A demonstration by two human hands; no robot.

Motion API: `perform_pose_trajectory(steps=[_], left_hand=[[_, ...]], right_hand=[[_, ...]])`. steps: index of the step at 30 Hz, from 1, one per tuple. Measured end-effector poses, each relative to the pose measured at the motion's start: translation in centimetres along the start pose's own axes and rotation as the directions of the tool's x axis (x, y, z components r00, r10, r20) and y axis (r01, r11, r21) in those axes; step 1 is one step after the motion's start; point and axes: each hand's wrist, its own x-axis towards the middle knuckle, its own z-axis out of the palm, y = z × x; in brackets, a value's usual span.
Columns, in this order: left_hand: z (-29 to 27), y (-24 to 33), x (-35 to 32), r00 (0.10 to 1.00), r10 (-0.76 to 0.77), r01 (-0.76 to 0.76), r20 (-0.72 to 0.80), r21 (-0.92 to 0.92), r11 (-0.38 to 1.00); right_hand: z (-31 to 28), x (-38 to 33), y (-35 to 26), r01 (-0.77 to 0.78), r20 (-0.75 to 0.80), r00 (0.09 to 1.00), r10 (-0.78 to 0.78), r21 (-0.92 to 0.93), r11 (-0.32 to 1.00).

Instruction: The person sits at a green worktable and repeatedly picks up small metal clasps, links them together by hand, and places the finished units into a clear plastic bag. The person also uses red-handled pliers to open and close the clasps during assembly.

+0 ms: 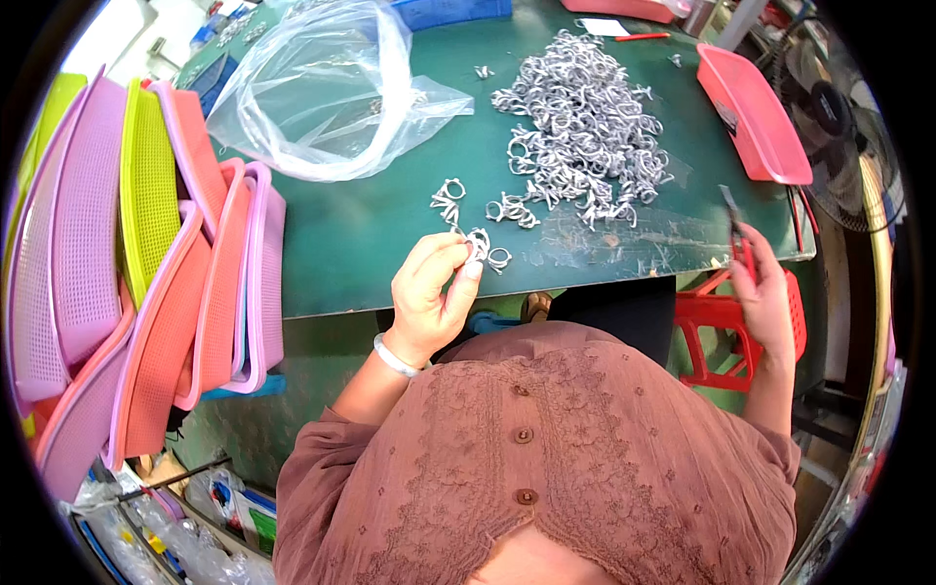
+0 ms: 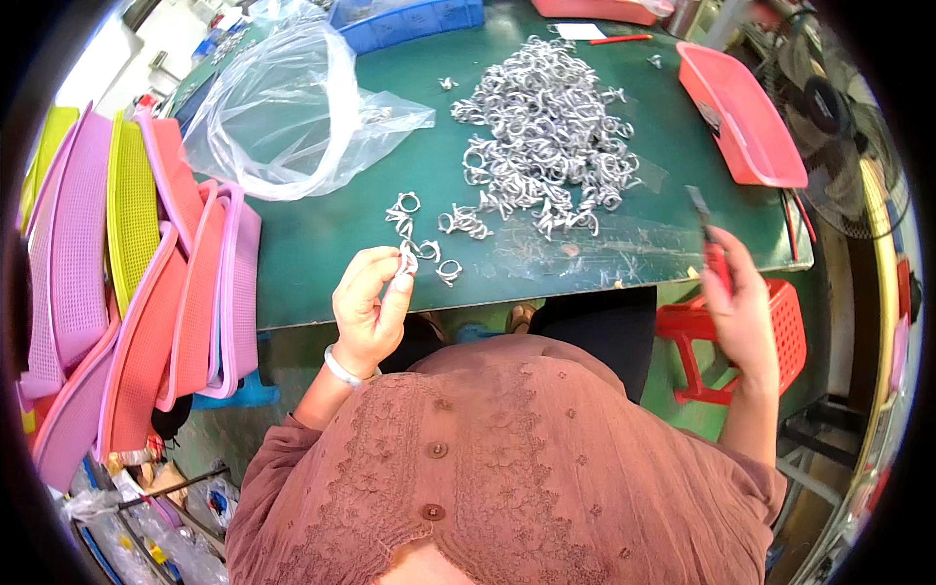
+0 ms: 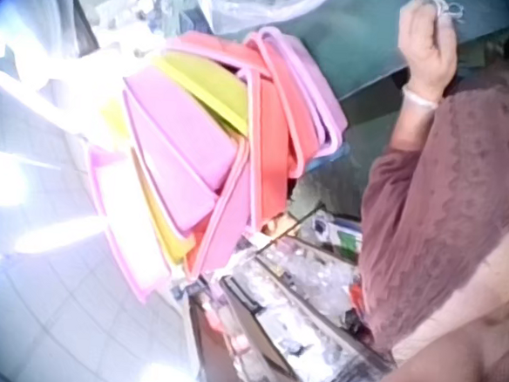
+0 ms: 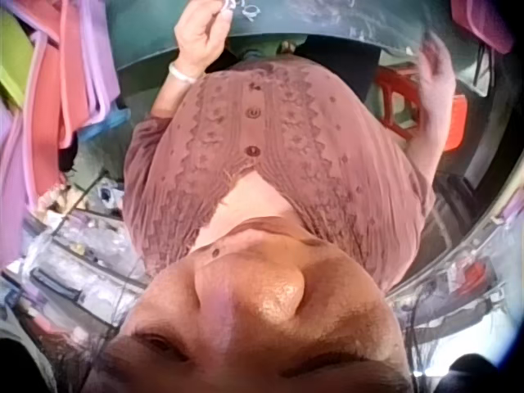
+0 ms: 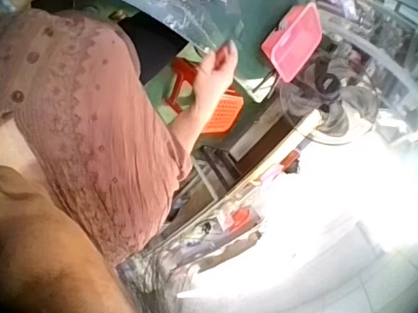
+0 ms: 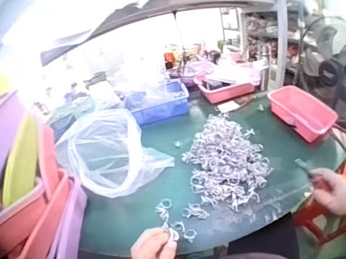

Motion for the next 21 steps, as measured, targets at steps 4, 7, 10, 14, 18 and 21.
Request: perform_pose_trajectory(steps=[4,7,10,14,18,21], left_hand=[[0.9,-0.1,0.1,1.0,-0.022,0.021,-0.012,-0.069,0.997],[0.9,0.1,0.2,1.0,0.001,-0.002,-0.017,-0.068,0.998],[0.3,0.3,0.2,1.0,0.011,-0.011,-0.02,-0.028,1.0],[-0.1,0.1,0.1,1.0,0.017,-0.017,-0.025,-0.014,1.0],[0.0,0.1,0.2,0.999,0.026,-0.027,-0.018,-0.015,1.0],[0.2,0.1,0.3,1.0,0.009,-0.01,-0.015,-0.028,1.0]], right_hand=[[4.1,0.1,-5.8,0.276,0.373,0.89,-0.261,0.015,0.961],[6.2,1.0,-8.3,0.368,0.569,0.755,-0.324,0.041,0.929],[8.1,1.7,-9.1,0.429,0.578,0.718,-0.388,0.073,0.9],[9.5,2.2,-9.4,0.451,0.647,0.658,-0.384,0.069,0.89],[10.6,2.5,-9.3,0.48,0.656,0.645,-0.393,0.052,0.876],[10.7,2.6,-9.4,0.48,0.656,0.641,-0.399,0.064,0.875]])
